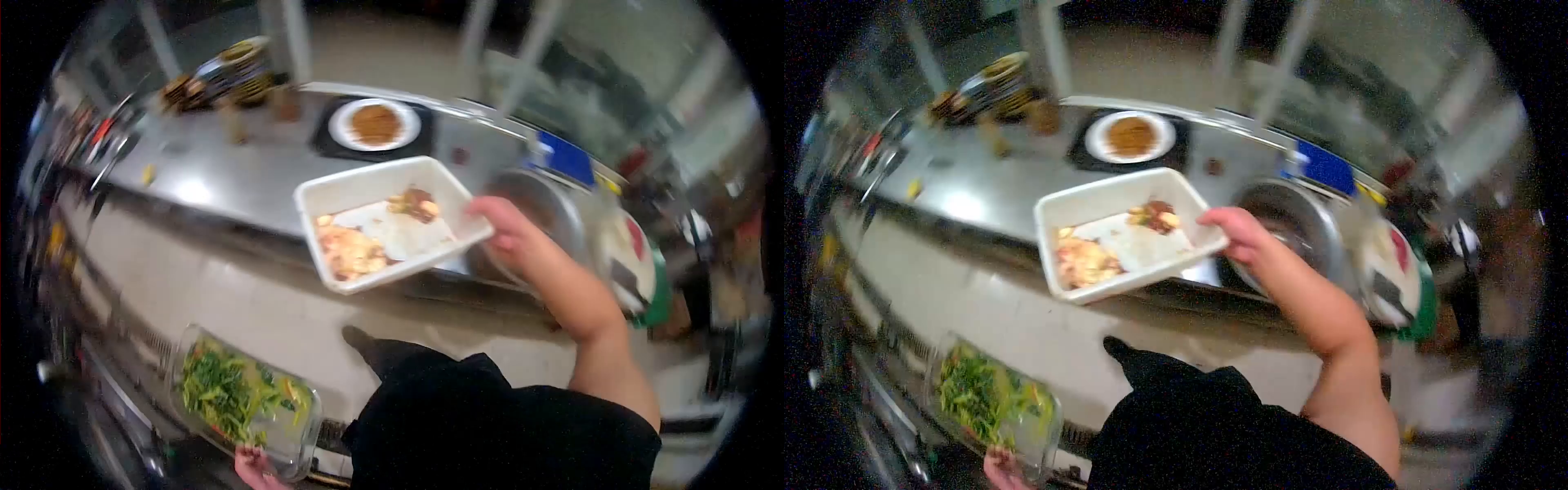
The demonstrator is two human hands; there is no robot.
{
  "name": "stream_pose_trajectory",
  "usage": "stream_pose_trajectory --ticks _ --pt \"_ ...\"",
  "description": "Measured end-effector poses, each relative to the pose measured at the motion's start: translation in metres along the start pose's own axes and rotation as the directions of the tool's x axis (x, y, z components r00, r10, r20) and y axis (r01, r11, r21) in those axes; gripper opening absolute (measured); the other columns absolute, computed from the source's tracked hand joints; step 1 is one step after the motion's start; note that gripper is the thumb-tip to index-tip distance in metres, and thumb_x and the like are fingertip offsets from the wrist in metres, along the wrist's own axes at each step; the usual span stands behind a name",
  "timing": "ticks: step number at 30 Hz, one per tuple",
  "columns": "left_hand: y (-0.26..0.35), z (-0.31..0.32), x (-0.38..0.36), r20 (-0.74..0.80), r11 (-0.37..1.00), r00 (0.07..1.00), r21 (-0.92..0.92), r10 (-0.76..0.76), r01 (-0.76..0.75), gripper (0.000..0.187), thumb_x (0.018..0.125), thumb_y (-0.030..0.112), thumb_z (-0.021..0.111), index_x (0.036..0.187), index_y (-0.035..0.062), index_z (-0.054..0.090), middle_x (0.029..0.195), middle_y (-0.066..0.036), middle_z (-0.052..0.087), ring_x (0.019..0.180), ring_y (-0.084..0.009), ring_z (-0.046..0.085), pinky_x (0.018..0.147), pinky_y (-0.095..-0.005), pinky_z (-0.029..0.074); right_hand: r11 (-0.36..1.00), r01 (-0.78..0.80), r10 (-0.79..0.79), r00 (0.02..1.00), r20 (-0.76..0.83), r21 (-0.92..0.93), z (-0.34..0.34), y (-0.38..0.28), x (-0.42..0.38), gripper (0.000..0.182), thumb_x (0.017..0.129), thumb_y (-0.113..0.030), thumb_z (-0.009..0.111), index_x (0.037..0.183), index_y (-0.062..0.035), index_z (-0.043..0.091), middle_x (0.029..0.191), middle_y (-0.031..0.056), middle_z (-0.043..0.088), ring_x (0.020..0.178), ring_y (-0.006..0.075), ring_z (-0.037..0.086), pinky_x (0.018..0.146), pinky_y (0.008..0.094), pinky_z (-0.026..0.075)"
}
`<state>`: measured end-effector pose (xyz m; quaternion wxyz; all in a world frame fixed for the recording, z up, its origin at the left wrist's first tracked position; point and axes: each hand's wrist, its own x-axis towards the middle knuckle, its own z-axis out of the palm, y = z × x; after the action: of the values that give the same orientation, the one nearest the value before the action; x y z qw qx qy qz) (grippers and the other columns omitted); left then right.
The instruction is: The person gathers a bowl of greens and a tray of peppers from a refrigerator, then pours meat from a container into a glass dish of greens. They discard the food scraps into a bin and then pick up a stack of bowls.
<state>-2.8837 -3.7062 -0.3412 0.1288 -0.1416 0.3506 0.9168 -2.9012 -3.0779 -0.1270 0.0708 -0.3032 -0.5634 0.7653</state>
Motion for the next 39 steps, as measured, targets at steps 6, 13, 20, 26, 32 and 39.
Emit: stream_pose_trajectory --ticks 6,13,20,26,32,39 --pt "0.054 -0.040 0.003 -0.618 0.970 0.756 0.052 0.217 -0.236 0.018 0.050 0.000 0.042 0.066 0.0075 0.039 0.058 0.001 0.034 0.047 -0.0118 0.034 0.040 -0.0225 0.028 0.978 -0.207 0.205 0.923 0.325 -0.030 0.188 0.083 0.088 0.044 0.063 -0.005 0.048 0.105 0.0029 0.045 0.094 0.0156 0.053 0.084 0.0266 0.056 0.080 0.0377 0.047" --pt "0.164 -0.109 0.069 -0.872 0.901 0.408 0.081 0.271 -0.427 0.023 0.053 -0.001 0.041 0.075 0.0048 0.045 0.057 -0.001 0.039 0.048 -0.0128 0.039 0.042 -0.0229 0.031 0.907 -0.315 0.421 0.725 0.545 -0.281 0.456 0.168 0.211 0.051 0.058 -0.004 0.047 0.106 0.0097 0.041 0.096 0.0201 0.053 0.087 0.0307 0.055 0.081 0.0405 0.046" --pt "0.281 -0.161 0.130 -0.854 0.865 0.394 0.120 0.341 -0.487 0.022 0.050 0.001 0.042 0.072 0.0045 0.045 0.058 -0.004 0.043 0.047 -0.0149 0.042 0.044 -0.0236 0.035 0.715 -0.623 0.665 0.463 0.586 -0.319 0.684 0.240 0.276 0.051 0.059 -0.006 0.046 0.107 0.0090 0.042 0.102 0.0204 0.050 0.093 0.0337 0.051 0.084 0.0435 0.044" --pt "0.419 -0.251 0.285 -0.782 0.889 0.523 0.083 0.339 -0.451 0.018 0.048 0.005 0.044 0.066 0.0049 0.044 0.055 -0.004 0.041 0.046 -0.0170 0.039 0.046 -0.0263 0.036 0.722 -0.647 0.635 0.482 0.603 -0.244 0.839 0.263 0.329 0.049 0.061 -0.008 0.050 0.107 0.0058 0.044 0.099 0.0165 0.053 0.091 0.0282 0.053 0.085 0.0369 0.043" --pt "0.591 -0.271 0.457 -0.741 0.868 0.541 0.115 0.399 -0.483 0.017 0.047 0.002 0.043 0.063 0.0054 0.041 0.054 -0.004 0.038 0.048 -0.0155 0.039 0.044 -0.0259 0.032 0.770 -0.610 0.587 0.566 0.578 -0.184 1.001 0.242 0.416 0.048 0.063 -0.011 0.051 0.109 0.0023 0.043 0.096 0.0142 0.054 0.083 0.0265 0.056 0.071 0.0346 0.049" --pt "0.734 -0.306 0.645 -0.802 0.852 0.461 0.109 0.380 -0.513 0.013 0.049 -0.001 0.043 0.060 0.0060 0.043 0.055 -0.003 0.042 0.046 -0.0143 0.039 0.045 -0.0261 0.033 0.777 -0.551 0.619 0.583 0.526 -0.304 1.236 0.289 0.579 0.048 0.063 -0.019 0.052 0.106 -0.0004 0.044 0.089 0.0096 0.056 0.069 0.0199 0.056 0.047 0.0263 0.047"
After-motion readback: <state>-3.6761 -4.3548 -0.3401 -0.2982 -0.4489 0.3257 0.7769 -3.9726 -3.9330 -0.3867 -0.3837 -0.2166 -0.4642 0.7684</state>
